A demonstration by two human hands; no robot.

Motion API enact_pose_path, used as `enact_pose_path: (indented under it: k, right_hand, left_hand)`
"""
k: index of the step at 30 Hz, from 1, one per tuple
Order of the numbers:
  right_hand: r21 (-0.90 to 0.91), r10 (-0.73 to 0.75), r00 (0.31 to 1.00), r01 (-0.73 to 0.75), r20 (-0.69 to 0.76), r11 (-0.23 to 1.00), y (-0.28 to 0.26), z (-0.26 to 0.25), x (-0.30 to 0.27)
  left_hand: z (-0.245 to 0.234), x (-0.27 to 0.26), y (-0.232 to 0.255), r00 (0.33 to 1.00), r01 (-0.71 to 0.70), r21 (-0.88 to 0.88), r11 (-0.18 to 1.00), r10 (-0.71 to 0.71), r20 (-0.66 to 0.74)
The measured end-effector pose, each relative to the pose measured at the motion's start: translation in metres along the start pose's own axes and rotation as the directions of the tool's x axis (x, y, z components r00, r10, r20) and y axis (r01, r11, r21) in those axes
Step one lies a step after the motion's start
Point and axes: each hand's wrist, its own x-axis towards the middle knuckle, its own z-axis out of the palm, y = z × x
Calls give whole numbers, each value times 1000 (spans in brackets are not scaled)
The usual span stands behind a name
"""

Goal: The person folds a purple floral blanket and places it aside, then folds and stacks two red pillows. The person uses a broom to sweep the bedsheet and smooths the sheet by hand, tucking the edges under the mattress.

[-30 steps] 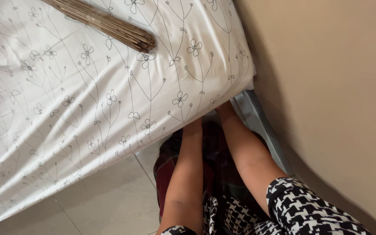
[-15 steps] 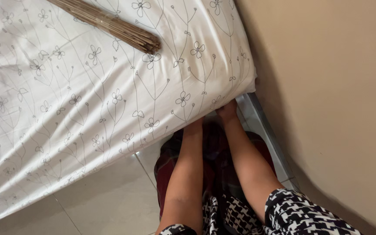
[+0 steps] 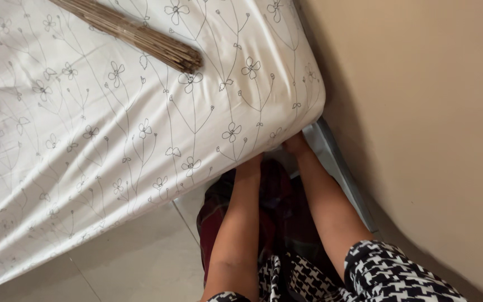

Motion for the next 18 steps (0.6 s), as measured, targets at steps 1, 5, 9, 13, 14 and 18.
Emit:
enact_pose_path:
  k: [1, 5, 9, 13, 14, 18]
  right_hand:
    - [-10, 11, 1000, -11, 1, 1000, 3, -1, 3]
    - [-59, 20, 999, -18, 29, 998, 4, 19, 26]
    - [-122, 61, 997, -54, 48, 991, 17, 32, 36]
    - [-259, 127, 992, -121, 4, 958, 26, 28, 28]
    - [-314, 145, 989, -149, -37, 938, 28, 21, 9]
    - [-516, 157, 973, -222, -166, 827, 29, 21, -41]
  left_hand:
    - [-2, -2, 0, 1000, 1, -2, 1000, -1, -9]
    - [9, -2, -1, 1000, 22, 0, 1000, -22, -9]
    - [9, -5, -2, 999, 31, -11, 999, -31, -12]
    - [10, 0, 2, 999, 36, -18, 999, -36, -13]
    - [4, -5, 2, 999, 45, -19, 999, -46, -29]
    - [-17, -14, 12, 994, 60, -28, 998, -62, -92]
